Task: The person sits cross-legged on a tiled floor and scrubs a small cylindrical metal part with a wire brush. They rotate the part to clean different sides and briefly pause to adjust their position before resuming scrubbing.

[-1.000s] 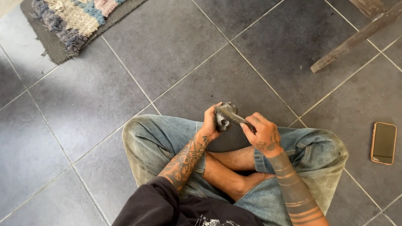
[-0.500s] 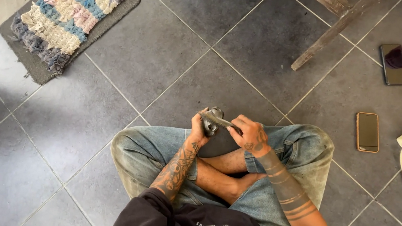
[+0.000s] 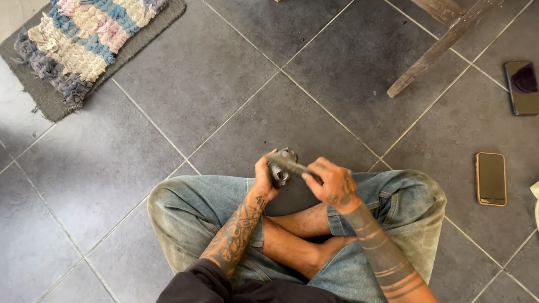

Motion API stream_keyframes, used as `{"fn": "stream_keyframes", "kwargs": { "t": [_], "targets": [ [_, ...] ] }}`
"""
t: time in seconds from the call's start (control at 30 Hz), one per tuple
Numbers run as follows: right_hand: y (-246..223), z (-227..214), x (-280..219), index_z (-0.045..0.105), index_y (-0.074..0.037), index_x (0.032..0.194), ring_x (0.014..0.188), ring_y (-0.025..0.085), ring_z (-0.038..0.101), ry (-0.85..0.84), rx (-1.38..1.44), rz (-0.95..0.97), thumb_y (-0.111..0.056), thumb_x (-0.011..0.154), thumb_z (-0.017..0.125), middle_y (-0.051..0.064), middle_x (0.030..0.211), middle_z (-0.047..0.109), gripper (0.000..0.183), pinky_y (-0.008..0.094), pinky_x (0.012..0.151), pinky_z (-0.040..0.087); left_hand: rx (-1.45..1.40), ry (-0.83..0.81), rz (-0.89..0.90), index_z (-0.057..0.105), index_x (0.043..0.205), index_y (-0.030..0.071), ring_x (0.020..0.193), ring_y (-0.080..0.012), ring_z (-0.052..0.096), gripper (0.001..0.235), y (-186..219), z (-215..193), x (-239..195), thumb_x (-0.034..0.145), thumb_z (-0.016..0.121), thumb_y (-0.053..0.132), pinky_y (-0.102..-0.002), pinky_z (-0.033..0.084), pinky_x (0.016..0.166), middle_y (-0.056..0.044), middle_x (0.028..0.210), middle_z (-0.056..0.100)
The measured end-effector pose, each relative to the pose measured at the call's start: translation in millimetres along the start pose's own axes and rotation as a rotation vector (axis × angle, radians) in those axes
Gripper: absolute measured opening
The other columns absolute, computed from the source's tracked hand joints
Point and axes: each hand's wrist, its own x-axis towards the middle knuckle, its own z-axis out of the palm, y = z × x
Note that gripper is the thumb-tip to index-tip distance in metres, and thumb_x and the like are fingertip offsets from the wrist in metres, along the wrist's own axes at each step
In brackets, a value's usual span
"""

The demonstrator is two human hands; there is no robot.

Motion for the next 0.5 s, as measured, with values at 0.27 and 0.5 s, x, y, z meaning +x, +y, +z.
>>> {"fn": "stream_keyframes", "kwargs": {
  "t": [0.27,0.5],
  "targets": [
    [17,9,3,0.071,-0.016,0.091,0.075,0.028,0.072,0.049,0.001,0.034,-0.030,0.092,0.070,0.005,0.082,0.066,0.014,0.037,0.065,0.059,0.027,0.011,0.008,0.068,0.092,0.005,0.066,-0.0326,0.067,0.045,1,-1,9,0.076,0.076,0.046,-0.043,0.052,0.051,-0.018,0.081,0.069],
    [20,7,6,0.070,-0.013,0.090,0.073,0.031,0.071,0.044,0.013,0.014,-0.028,0.094,0.069,0.007,0.081,0.065,0.016,0.038,0.062,0.058,0.034,0.034,0.012,0.069,0.090,0.006,0.065,-0.0320,0.065,0.043,3,3,0,0.077,0.074,0.047,-0.042,0.051,0.051,-0.016,0.080,0.069]
  ]
}}
